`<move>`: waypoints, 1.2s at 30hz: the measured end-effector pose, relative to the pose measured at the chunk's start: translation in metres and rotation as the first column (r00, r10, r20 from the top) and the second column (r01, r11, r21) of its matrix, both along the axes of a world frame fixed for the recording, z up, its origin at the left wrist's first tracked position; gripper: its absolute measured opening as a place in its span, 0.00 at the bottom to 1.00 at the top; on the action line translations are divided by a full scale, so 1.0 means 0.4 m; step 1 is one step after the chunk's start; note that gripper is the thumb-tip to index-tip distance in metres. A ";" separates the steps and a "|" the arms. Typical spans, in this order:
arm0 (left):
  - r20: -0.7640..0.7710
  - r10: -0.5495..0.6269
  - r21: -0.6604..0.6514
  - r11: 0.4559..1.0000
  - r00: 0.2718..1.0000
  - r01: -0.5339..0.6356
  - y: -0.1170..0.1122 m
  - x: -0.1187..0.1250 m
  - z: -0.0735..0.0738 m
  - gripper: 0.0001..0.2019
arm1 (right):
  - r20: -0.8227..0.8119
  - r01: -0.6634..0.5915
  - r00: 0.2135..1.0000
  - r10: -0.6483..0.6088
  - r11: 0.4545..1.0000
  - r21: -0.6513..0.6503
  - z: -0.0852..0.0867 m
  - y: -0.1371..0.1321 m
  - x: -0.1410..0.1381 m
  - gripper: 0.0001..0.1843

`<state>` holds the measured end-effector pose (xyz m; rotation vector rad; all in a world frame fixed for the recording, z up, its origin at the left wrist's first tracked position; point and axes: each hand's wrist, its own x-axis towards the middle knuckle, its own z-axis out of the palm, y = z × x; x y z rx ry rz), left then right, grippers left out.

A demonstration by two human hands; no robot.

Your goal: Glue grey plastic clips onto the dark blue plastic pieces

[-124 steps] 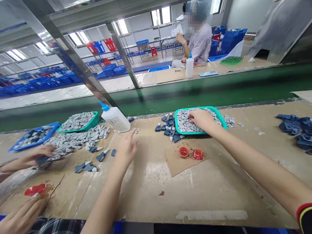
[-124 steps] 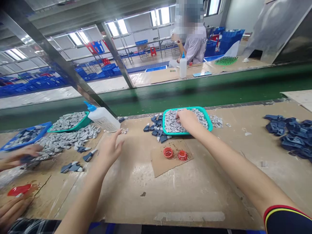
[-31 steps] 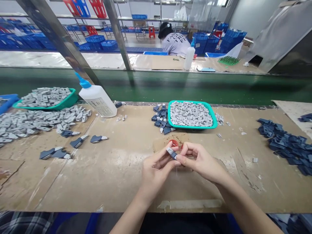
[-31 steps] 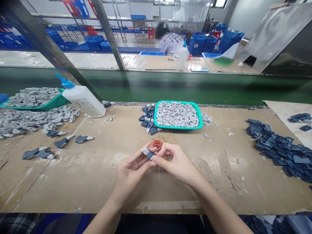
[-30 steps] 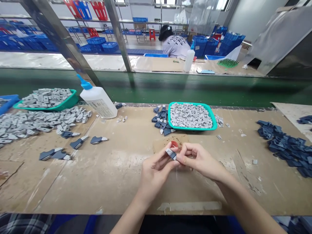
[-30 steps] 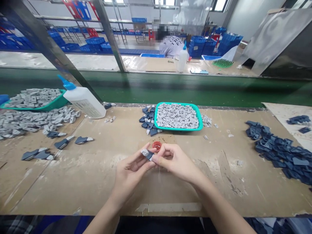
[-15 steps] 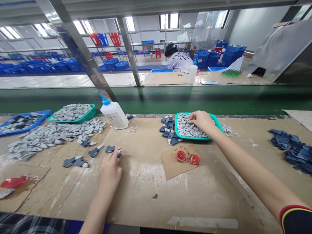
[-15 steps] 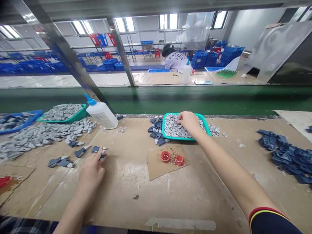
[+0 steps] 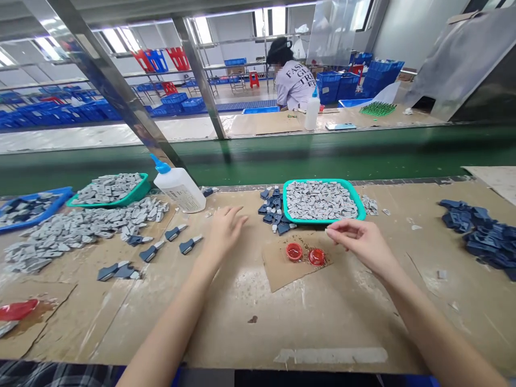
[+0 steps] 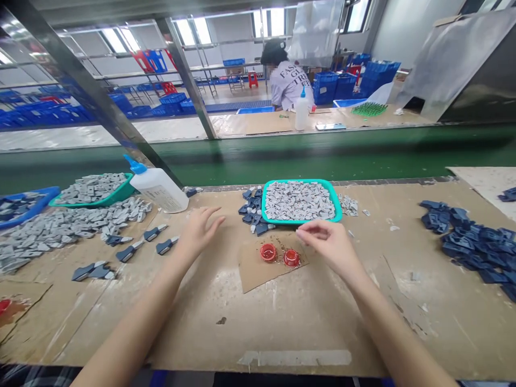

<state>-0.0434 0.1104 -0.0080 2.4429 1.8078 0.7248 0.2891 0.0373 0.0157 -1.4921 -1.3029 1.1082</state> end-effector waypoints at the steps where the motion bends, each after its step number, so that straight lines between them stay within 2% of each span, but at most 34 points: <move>1: 0.009 -0.017 -0.016 1.000 1.000 0.017 0.028 0.030 -0.005 0.19 | -0.055 0.018 0.998 -0.020 0.999 -0.044 -0.012 -0.026 0.000 0.18; 5: 0.005 -0.085 -0.091 0.992 0.996 0.085 0.109 0.110 -0.027 0.20 | -0.208 0.062 0.973 -0.099 0.982 -0.178 -0.052 -0.085 -0.001 0.20; 8: -0.018 -0.108 -0.151 0.983 0.994 0.105 0.124 0.122 -0.031 0.16 | -0.241 0.059 0.964 -0.110 0.976 -0.208 -0.067 -0.096 -0.009 0.20; 15: -0.022 -0.014 -0.214 0.977 1.000 0.009 0.059 0.076 0.003 0.13 | -0.267 0.015 0.961 -0.074 0.977 -0.215 -0.085 -0.085 -0.028 0.19; 18: 0.002 0.030 -0.229 0.973 1.000 -0.029 0.039 0.063 0.006 0.13 | -0.260 -0.001 0.964 -0.056 0.977 -0.214 -0.089 -0.081 -0.031 0.19; 21: 0.053 0.072 -0.234 0.970 0.996 -0.057 0.030 0.061 -0.002 0.12 | -0.246 -0.010 0.968 -0.044 0.976 -0.217 -0.089 -0.080 -0.036 0.19; 23: 0.101 0.093 -0.226 0.972 0.990 -0.068 0.018 0.063 0.000 0.16 | -0.236 -0.007 0.971 -0.045 0.976 -0.216 -0.086 -0.081 -0.037 0.19; 25: 0.154 0.108 -0.208 0.975 0.982 -0.074 -0.008 0.069 0.015 0.20 | -0.235 -0.006 0.971 -0.044 0.978 -0.208 -0.078 -0.084 -0.035 0.18; 26: 0.229 0.110 -0.210 0.976 0.967 -0.061 -0.027 0.073 0.028 0.20 | -0.241 -0.012 0.970 -0.039 0.979 -0.204 -0.073 -0.087 -0.032 0.18; 27: 0.347 0.111 -0.225 0.974 0.931 -0.033 -0.050 0.079 0.043 0.20 | -0.252 -0.021 0.967 -0.032 0.979 -0.203 -0.067 -0.091 -0.030 0.18; 28: 0.498 0.114 -0.253 0.967 0.860 0.018 -0.076 0.087 0.059 0.20 | -0.268 -0.031 0.963 -0.026 0.979 -0.204 -0.060 -0.095 -0.027 0.17; 29: 0.654 0.126 -0.285 0.955 0.746 0.088 -0.104 0.098 0.074 0.19 | -0.289 -0.041 0.957 -0.021 0.977 -0.207 -0.052 -0.100 -0.025 0.17; 30: 0.786 0.154 -0.310 0.936 0.599 0.167 -0.133 0.110 0.086 0.19 | -0.312 -0.052 0.950 -0.018 0.975 -0.214 -0.045 -0.104 -0.023 0.16; 31: 0.871 0.192 -0.327 0.914 0.453 0.239 -0.161 0.125 0.094 0.18 | -0.335 -0.062 0.942 -0.017 0.973 -0.222 -0.037 -0.109 -0.023 0.15; 32: 0.911 0.231 -0.338 0.893 0.343 0.297 -0.187 0.142 0.096 0.18 | -0.360 -0.071 0.933 -0.017 0.971 -0.230 -0.029 -0.113 -0.024 0.15; 34: 0.931 0.291 -0.355 0.861 0.221 0.364 -0.231 0.178 0.086 0.16 | -0.415 -0.094 0.910 -0.016 0.965 -0.244 -0.015 -0.121 -0.029 0.13; 36: 0.929 0.328 -0.369 0.847 0.170 0.383 -0.259 0.215 0.062 0.13 | -0.468 -0.120 0.884 -0.010 0.961 -0.248 -0.002 -0.128 -0.039 0.12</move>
